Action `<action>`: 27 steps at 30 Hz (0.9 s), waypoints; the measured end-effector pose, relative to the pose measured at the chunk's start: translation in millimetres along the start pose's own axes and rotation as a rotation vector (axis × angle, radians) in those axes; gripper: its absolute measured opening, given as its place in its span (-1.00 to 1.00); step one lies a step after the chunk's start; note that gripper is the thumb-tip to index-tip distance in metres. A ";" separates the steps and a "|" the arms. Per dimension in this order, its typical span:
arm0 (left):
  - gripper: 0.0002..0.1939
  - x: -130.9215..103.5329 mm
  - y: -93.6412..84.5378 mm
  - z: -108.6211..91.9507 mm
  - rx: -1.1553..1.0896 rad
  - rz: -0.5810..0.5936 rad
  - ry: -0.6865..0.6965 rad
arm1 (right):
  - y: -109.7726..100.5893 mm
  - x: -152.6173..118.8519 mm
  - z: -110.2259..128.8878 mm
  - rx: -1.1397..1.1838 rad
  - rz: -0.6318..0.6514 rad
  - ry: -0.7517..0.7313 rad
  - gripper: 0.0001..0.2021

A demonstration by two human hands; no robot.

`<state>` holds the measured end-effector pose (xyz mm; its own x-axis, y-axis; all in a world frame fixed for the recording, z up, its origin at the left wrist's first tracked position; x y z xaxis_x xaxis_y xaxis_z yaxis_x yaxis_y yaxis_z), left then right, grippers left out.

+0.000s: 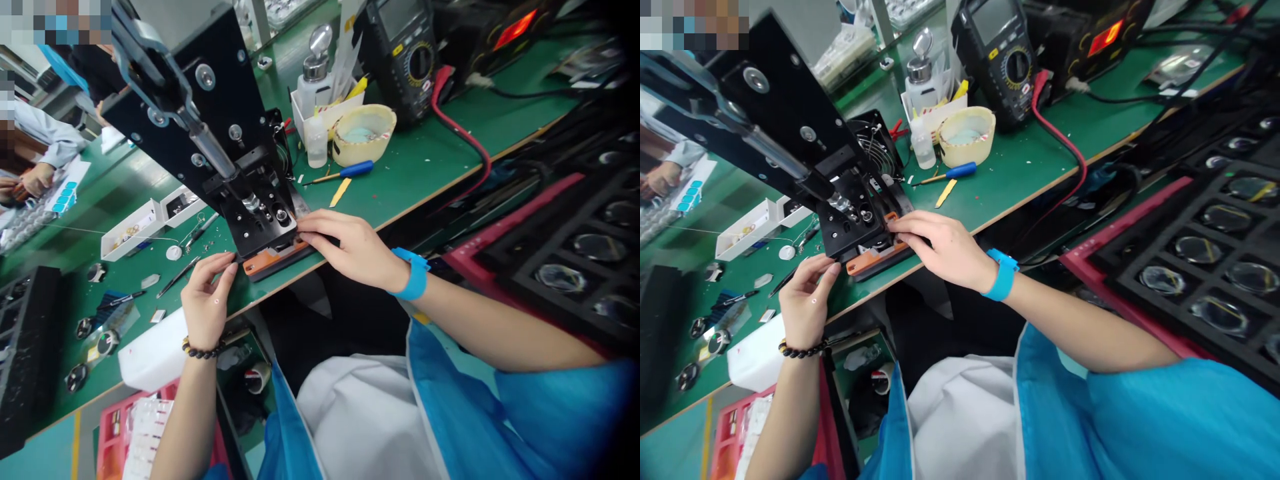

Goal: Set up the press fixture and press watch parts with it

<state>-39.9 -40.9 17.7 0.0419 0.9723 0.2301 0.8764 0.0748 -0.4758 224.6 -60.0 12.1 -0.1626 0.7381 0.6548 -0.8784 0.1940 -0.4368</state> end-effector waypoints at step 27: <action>-0.82 -5.1 2.3 2.5 -0.135 0.014 0.007 | -56.6 46.3 29.5 -0.045 -0.107 -0.034 -0.61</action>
<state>-39.3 -45.2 13.3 0.0575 0.9713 0.2308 0.9322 0.0305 -0.3606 253.6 -55.9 85.4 -0.0848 0.6898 0.7191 -0.8705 0.2998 -0.3903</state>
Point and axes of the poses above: each hand's wrist, its own x-axis towards the middle knuckle, its own y-axis out of the palm, z = x × y, the point moved 7 cm from there along x, towards the middle knuckle, and after that the axes turned 7 degrees about -y, right-handed, at the moved point
